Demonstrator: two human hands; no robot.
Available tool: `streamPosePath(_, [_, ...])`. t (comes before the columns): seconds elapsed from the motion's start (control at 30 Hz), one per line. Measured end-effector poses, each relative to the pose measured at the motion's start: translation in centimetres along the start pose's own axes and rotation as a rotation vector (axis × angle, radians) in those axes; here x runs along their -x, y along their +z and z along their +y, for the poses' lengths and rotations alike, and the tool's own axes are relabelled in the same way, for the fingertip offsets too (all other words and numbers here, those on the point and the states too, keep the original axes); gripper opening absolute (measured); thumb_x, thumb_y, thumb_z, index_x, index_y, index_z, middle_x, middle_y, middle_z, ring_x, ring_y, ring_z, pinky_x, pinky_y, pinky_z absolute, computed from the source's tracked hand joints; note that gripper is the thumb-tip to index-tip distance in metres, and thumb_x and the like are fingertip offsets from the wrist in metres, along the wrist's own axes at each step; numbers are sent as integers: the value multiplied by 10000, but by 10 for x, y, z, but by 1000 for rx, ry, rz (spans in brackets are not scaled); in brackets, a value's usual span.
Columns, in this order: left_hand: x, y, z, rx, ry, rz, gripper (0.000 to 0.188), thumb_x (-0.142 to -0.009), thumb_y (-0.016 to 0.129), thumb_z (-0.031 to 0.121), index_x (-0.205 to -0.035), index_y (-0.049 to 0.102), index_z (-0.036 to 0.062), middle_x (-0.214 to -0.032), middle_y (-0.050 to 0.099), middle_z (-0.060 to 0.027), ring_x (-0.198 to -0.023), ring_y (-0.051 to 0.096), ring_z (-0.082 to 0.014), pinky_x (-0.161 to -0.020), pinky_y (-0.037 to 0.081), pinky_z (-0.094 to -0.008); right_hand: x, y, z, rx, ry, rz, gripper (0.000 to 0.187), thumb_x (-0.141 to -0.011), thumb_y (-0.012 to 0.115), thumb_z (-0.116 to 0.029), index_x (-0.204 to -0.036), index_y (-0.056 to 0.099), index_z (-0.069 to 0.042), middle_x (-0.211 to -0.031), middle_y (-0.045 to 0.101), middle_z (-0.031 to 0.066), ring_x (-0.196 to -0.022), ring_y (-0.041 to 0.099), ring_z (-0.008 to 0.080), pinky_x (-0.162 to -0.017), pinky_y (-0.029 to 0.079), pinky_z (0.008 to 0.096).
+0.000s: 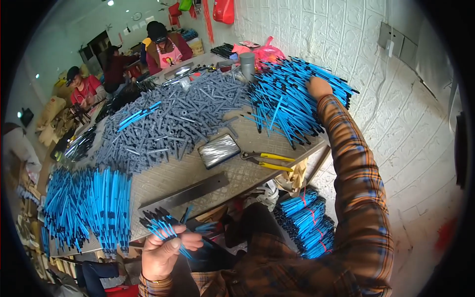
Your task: The person organizes blue wires into bundles at a manufacturing workbench using pliers.
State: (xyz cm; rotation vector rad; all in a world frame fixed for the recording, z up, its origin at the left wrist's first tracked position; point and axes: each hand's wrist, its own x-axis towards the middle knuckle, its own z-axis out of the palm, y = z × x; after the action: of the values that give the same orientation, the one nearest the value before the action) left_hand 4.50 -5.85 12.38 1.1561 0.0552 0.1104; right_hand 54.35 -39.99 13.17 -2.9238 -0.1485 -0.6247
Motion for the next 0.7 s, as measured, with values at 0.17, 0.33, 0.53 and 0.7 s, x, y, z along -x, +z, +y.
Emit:
streamPosePath(0.17, [0, -6, -2, 68, 38, 10, 284, -850, 544, 60, -1122, 522, -17, -1027, 579, -298, -937, 594, -409, -852, 460, -510, -6, 6, -15, -432, 31, 195, 288, -843, 535, -308, -926, 579, -36, -914, 633, 191, -855, 599, 364, -730, 468, 434])
streamPosePath(0.33, [-7, -2, -2, 201, 98, 71, 326, -860, 527, 55, -1179, 489, 2, -1092, 559, -278, -1001, 568, -399, -884, 446, -503, 3, -18, -51, -829, -43, 149, 294, -890, 511, -314, -780, 517, -41, -648, 532, 61, -614, 528, 159, -580, 434, 295])
streamPosePath(0.53, [-18, 19, 4, 323, 179, 115, 350, -857, 532, 44, -1200, 469, 16, -1168, 526, -253, -1076, 532, -376, -920, 433, -465, 59, -61, -88, -907, -223, 89, 309, -897, 531, -265, -710, 437, -38, -588, 370, 7, -559, 354, 93, -510, 350, 265])
streamPosePath(0.7, [-22, 27, 14, 327, 294, 256, 339, -860, 542, 54, -1192, 478, 38, -1169, 530, -211, -1083, 532, -327, -924, 437, -423, 117, -69, -138, -970, -581, 162, 250, -897, 523, -199, -738, 456, -18, -606, 385, 59, -568, 348, 126, -513, 352, 289])
